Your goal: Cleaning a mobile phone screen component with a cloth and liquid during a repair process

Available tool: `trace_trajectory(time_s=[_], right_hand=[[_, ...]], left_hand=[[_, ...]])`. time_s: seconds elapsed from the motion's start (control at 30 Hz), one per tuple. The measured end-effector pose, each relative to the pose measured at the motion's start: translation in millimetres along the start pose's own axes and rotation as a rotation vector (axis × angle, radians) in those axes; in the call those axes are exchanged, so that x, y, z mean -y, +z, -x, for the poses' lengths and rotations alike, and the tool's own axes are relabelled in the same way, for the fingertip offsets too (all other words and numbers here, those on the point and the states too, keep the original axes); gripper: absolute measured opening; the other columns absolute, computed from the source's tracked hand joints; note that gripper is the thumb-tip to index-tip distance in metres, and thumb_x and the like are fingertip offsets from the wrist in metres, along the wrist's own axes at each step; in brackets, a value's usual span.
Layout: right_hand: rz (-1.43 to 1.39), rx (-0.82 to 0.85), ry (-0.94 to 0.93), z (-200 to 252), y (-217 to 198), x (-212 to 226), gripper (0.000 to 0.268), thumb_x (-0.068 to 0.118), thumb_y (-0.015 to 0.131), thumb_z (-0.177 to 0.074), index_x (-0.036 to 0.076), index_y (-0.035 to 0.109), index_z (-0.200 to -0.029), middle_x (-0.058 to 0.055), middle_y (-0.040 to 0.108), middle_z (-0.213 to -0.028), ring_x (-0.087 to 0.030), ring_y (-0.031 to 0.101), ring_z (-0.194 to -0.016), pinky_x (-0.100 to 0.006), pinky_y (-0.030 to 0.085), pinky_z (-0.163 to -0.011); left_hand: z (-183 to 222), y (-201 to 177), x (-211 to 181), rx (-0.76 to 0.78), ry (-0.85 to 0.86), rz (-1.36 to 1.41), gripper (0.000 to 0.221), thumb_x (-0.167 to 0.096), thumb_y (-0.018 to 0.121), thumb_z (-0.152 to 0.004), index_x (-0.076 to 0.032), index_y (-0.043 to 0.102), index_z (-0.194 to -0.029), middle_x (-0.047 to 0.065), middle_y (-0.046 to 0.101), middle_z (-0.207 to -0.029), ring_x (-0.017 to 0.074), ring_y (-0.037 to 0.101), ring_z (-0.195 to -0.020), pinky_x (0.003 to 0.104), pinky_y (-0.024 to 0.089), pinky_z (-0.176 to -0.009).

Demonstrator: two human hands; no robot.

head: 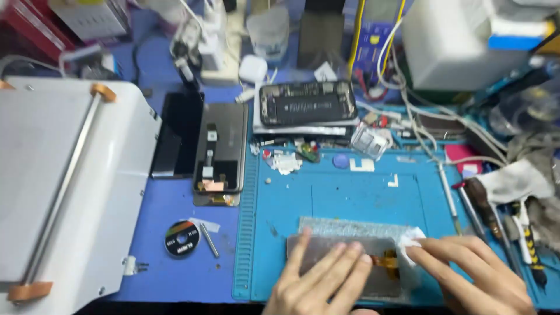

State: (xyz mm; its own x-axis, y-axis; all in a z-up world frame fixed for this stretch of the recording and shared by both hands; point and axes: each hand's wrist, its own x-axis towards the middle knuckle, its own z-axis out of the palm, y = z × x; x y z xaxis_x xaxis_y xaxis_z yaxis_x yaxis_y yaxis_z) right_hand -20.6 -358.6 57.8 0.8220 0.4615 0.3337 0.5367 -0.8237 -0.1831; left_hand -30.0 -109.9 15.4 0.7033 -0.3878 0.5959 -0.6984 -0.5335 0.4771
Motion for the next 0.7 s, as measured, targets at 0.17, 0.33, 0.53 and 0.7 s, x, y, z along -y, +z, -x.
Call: trace_trajectory(time_s=[0.17,0.33,0.53,0.7], right_hand=[[-0.075,-0.138,0.120,2,7,12,0.033,0.019,0.051,-0.096,0.014,0.078,-0.114,-0.005,0.074,-0.106,-0.025,0.068,-0.091,-0.041,0.054,-0.081],[-0.200,-0.204,-0.054,-2,10,-4,0.027,0.008,0.049,-0.100,0.004,0.072,-0.113,-0.013,0.071,-0.111,-0.029,0.074,-0.105,-0.037,0.058,-0.093],[-0.211,-0.211,0.075,-10,7,-7,0.026,-0.005,0.062,-0.094,0.004,0.072,-0.116,-0.015,0.073,-0.122,-0.026,0.074,-0.118,-0.036,0.055,-0.109],[-0.287,-0.127,0.007,-24,9,-11,0.026,0.001,0.064,-0.094,0.007,0.072,-0.118,-0.010,0.074,-0.114,-0.020,0.076,-0.104,-0.031,0.059,-0.096]], left_hand=[[4,-6,36,0.119,0.054,-0.153,0.076,-0.059,0.029,-0.111,0.002,0.068,-0.133,0.020,0.073,-0.125,0.0373,0.067,-0.118,0.083,0.021,-0.112],[9,-4,38,0.153,0.034,-0.121,0.080,-0.063,0.028,-0.109,0.003,0.065,-0.134,0.021,0.070,-0.128,0.0377,0.062,-0.117,0.075,0.026,-0.113],[-12,-18,34,0.483,-0.166,0.061,0.086,-0.044,0.089,-0.083,-0.005,0.048,-0.147,0.015,0.053,-0.140,0.0370,0.045,-0.131,0.072,0.016,-0.115],[-19,-25,21,0.406,-0.042,0.034,0.079,-0.021,0.089,-0.080,-0.006,0.043,-0.142,0.017,0.047,-0.125,0.0351,0.057,-0.109,0.084,0.001,-0.114]])
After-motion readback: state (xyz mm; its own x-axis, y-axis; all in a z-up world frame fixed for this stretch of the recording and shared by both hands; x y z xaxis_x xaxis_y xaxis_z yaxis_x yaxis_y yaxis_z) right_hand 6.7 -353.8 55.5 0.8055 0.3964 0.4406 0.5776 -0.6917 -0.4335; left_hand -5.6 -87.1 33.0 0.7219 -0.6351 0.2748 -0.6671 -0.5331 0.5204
